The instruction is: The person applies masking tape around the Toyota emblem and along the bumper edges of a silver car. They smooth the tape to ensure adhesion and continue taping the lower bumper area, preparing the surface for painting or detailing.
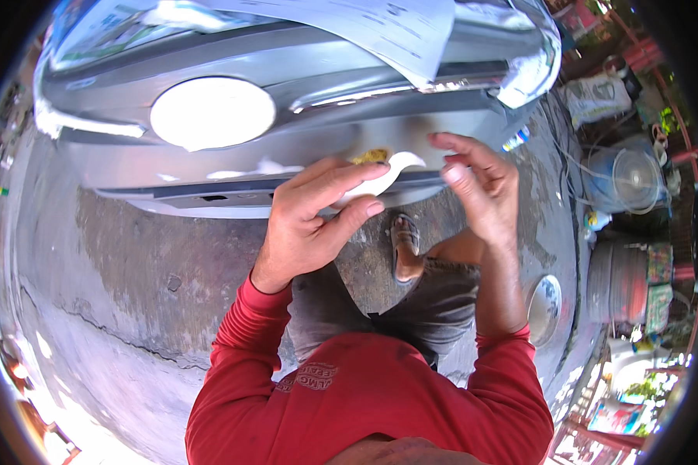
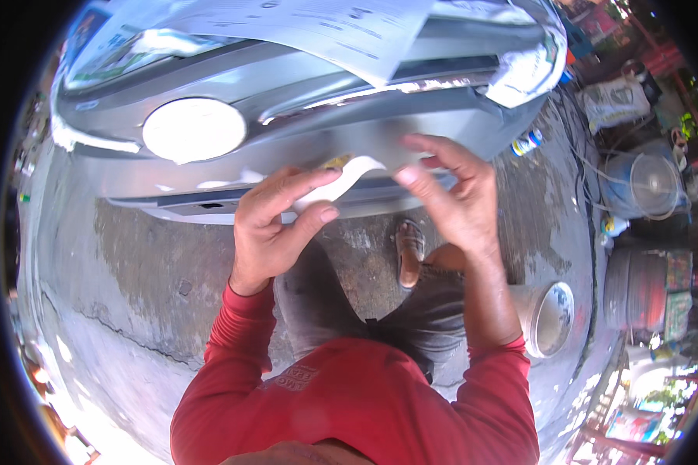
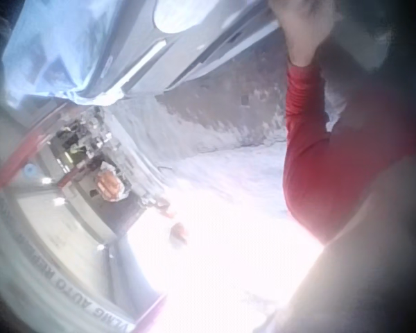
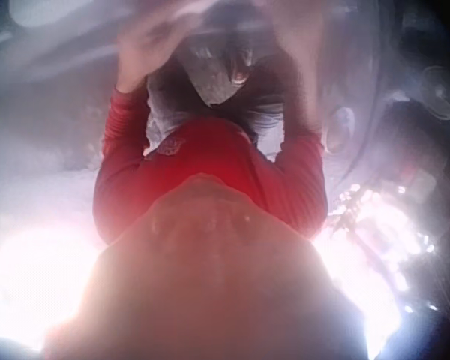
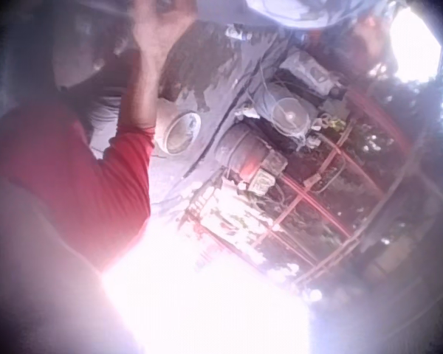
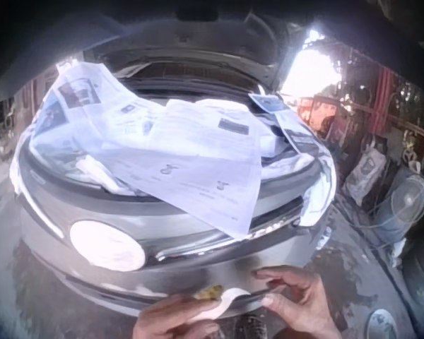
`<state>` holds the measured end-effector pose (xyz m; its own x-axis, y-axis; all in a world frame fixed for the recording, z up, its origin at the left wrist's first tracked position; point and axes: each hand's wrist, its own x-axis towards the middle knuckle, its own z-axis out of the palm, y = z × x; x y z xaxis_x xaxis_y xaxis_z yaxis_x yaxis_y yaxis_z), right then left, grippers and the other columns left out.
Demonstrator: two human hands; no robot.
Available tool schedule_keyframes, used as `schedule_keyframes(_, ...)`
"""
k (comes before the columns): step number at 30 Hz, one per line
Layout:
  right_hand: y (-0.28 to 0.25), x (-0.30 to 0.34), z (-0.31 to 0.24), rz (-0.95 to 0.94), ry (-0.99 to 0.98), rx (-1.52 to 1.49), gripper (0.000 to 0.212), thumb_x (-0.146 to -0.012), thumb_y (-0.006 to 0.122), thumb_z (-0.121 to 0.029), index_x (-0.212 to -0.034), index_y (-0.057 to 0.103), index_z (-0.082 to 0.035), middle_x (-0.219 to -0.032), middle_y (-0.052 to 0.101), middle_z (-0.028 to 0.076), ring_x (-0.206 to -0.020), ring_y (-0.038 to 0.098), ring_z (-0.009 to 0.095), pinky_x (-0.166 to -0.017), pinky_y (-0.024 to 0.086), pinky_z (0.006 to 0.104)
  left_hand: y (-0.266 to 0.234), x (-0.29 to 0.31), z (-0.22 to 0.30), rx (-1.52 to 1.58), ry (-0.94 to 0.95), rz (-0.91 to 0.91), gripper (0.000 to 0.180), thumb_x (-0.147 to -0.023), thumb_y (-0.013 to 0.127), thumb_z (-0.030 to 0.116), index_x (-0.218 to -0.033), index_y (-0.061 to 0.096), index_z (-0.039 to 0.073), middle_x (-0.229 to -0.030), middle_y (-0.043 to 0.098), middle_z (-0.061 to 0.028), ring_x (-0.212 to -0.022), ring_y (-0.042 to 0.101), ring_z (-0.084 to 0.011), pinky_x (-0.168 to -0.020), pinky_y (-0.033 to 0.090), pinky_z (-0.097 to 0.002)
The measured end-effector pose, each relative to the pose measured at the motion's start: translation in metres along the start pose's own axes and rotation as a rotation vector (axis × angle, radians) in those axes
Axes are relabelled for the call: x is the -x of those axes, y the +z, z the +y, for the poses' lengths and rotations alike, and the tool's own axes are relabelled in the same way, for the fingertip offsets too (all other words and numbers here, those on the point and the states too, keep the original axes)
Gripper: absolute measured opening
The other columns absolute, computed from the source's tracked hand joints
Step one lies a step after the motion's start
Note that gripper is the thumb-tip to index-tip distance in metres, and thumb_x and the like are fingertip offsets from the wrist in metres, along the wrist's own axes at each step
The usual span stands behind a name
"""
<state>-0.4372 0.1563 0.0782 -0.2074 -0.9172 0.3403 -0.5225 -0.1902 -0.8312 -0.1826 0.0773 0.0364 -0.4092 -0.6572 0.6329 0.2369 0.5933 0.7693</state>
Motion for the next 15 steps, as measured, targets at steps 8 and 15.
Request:
schedule_keyframes(8,-0.002,-0.005,0.007,0.084,0.049,-0.038,0.013,-0.096,0.083,-0.013,-0.1,0.076,-0.002,-0.093,0.075,0.003,-0.083,0.069,0.012,-0.076,0.054,0.0284,0.019,-0.037,-0.021,0.031,0.035,-0.174,0.047,-0.085,0.084,-0.005,-0.131,0.075,-0.002,-0.111,0.078,-0.0135,-0.093,0.072,-0.0218,-0.081,0.056,-0.032)
schedule_keyframes(15,-0.092,-0.064,0.025,0.225,0.066,0.262,0.013,-0.103,0.075,-0.013,-0.103,0.076,-0.001,-0.09,0.072,0.001,-0.084,0.064,0.009,-0.078,0.052,0.0275,0.014,-0.064,-0.006,-0.235,0.016,-0.303,0.048,-0.09,0.077,-0.005,-0.137,0.073,0.004,-0.095,0.071,-0.0113,-0.078,0.065,-0.0128,-0.063,0.049,-0.0259)
